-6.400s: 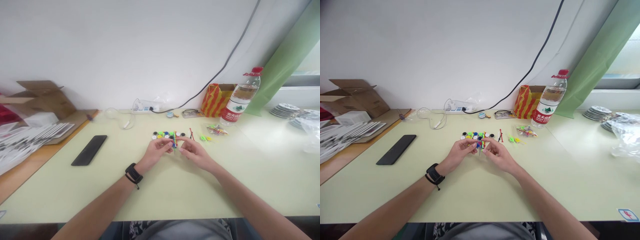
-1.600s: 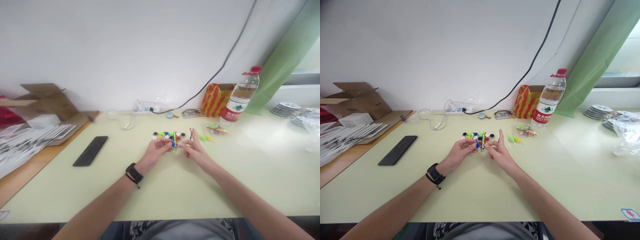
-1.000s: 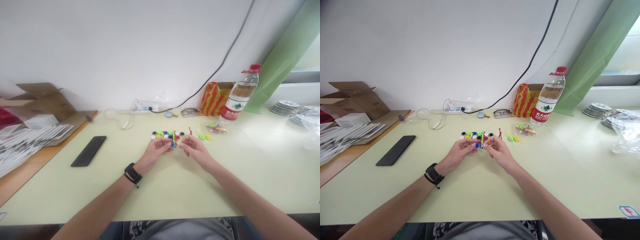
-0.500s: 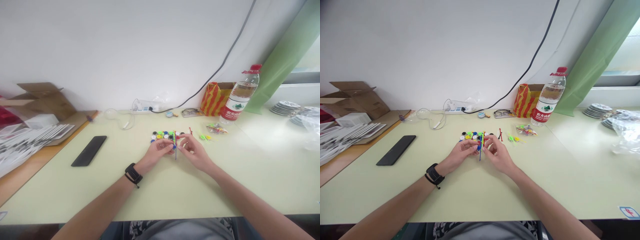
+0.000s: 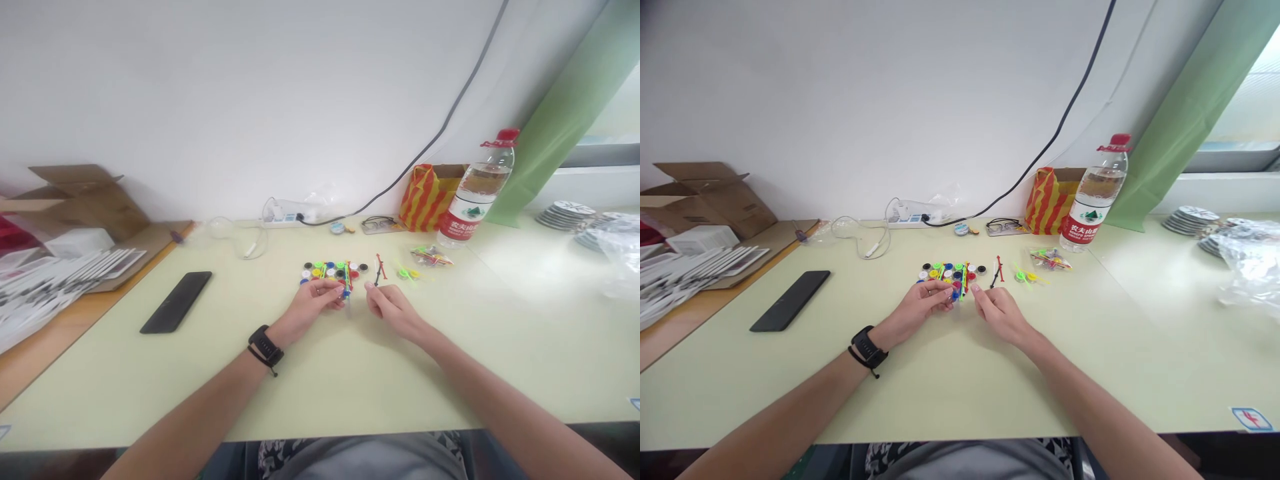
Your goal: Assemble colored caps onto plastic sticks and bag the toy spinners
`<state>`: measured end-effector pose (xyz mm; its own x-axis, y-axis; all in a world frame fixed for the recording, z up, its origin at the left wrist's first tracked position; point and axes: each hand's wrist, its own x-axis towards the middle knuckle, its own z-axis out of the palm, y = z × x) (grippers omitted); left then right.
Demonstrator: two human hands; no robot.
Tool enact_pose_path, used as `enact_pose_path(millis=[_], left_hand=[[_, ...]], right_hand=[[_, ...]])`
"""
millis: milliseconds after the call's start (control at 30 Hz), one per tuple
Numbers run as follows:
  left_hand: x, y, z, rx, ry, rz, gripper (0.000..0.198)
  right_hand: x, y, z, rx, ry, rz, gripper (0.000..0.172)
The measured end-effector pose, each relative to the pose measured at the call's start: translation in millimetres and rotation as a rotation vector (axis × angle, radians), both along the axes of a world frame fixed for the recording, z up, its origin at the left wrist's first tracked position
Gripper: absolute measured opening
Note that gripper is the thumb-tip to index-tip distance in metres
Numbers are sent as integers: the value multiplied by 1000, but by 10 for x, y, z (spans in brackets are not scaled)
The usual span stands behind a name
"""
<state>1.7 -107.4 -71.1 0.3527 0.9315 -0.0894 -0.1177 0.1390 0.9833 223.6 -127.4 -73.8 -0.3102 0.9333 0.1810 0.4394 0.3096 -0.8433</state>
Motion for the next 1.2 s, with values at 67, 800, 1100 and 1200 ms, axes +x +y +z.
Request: enact_pose_path(millis=[67,800,1100,1200], left_hand=[[4,-3,11,5,-8,2,35],[-20,-8,9,12,-3,-70,31],[-8,-1,5,4,-10,-36,31],[-4,-9,18,19,-9,-42,31]], right_hand=[[-13,8,29,30,80,37,54],[-42,-62,-37,244,19,24,46],[-19,-8,76,84,115,59,43],[-50,-34,102,61,189,88,22]])
